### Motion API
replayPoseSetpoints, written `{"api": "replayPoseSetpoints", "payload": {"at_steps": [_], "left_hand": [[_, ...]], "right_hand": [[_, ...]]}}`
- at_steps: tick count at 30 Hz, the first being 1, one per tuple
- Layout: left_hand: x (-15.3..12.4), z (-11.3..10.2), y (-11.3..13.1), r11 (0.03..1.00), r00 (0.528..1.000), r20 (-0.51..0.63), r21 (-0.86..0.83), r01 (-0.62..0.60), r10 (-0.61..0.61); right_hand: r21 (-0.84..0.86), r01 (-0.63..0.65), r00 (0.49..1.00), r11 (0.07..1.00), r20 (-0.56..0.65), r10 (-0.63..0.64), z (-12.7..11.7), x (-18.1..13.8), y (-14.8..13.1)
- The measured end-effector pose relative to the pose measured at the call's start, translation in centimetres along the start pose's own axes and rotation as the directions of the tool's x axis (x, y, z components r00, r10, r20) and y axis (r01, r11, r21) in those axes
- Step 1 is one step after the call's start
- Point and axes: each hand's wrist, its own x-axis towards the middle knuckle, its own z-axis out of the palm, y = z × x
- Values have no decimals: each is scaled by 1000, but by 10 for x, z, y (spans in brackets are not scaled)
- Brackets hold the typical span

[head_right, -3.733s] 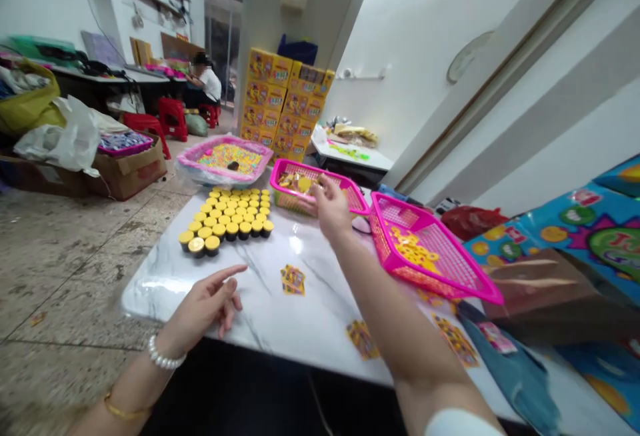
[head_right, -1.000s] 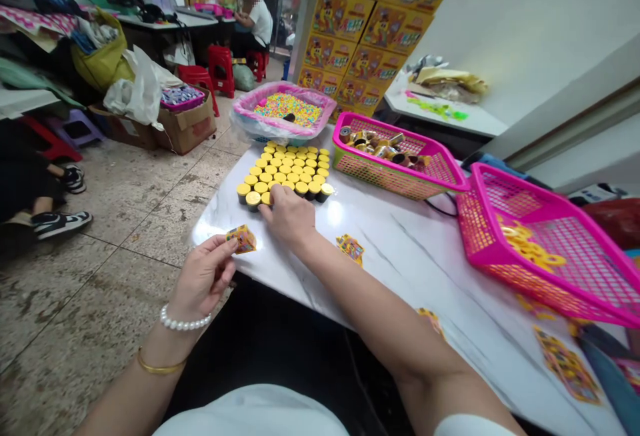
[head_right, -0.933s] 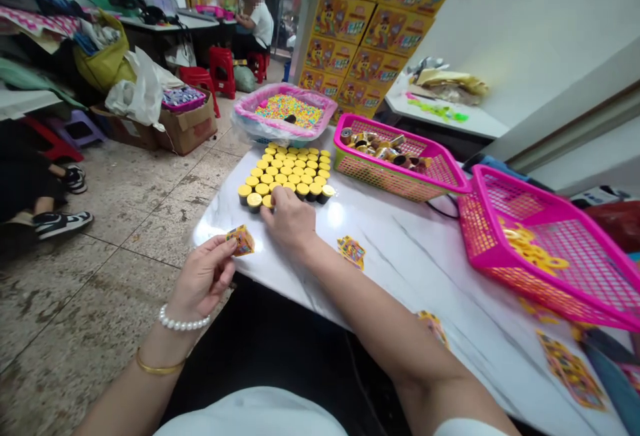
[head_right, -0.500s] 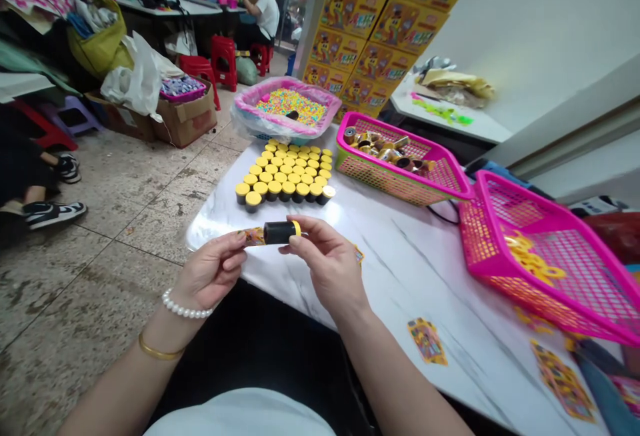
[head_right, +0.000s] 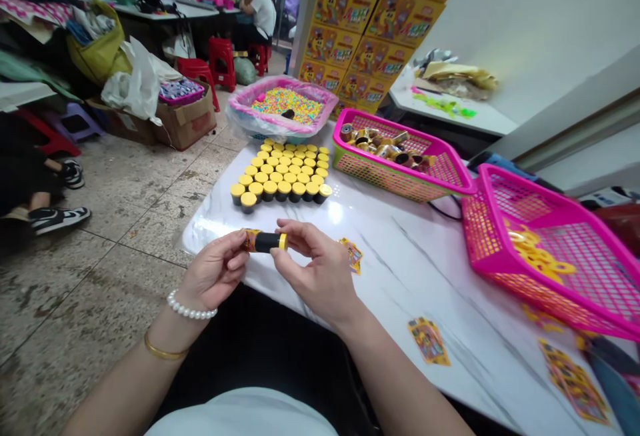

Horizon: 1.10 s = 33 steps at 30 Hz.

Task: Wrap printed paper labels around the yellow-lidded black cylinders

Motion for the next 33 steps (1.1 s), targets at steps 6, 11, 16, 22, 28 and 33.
{"api": "replayPoseSetpoints", "payload": {"at_steps": [6,11,16,22,28,33], "left_hand": [[1,-3,-1,1000,1000,-17,28,-11,12],[1,-3,-5,995,999,1,86,-43,43],[-3,-5,-12,979,996,8,181,-94,94],[2,8,1,935,968,-24,268,-235,250],[41,27,12,851,935,354,494,-178,-10],[58,20,1,863,945,328,476,-169,4]], "right_hand": [[-221,61,997,973,-25,-68,-1,3,-6],[-138,66,995,988,79,-55,-3,5,-7],[-67,25,994,997,108,-17,-1,5,-1],[-62,163,986,985,56,-160,-21,15,7],[-71,258,963,964,96,-250,-42,31,26],[-24,187,982,982,17,-186,-40,28,46]]}}
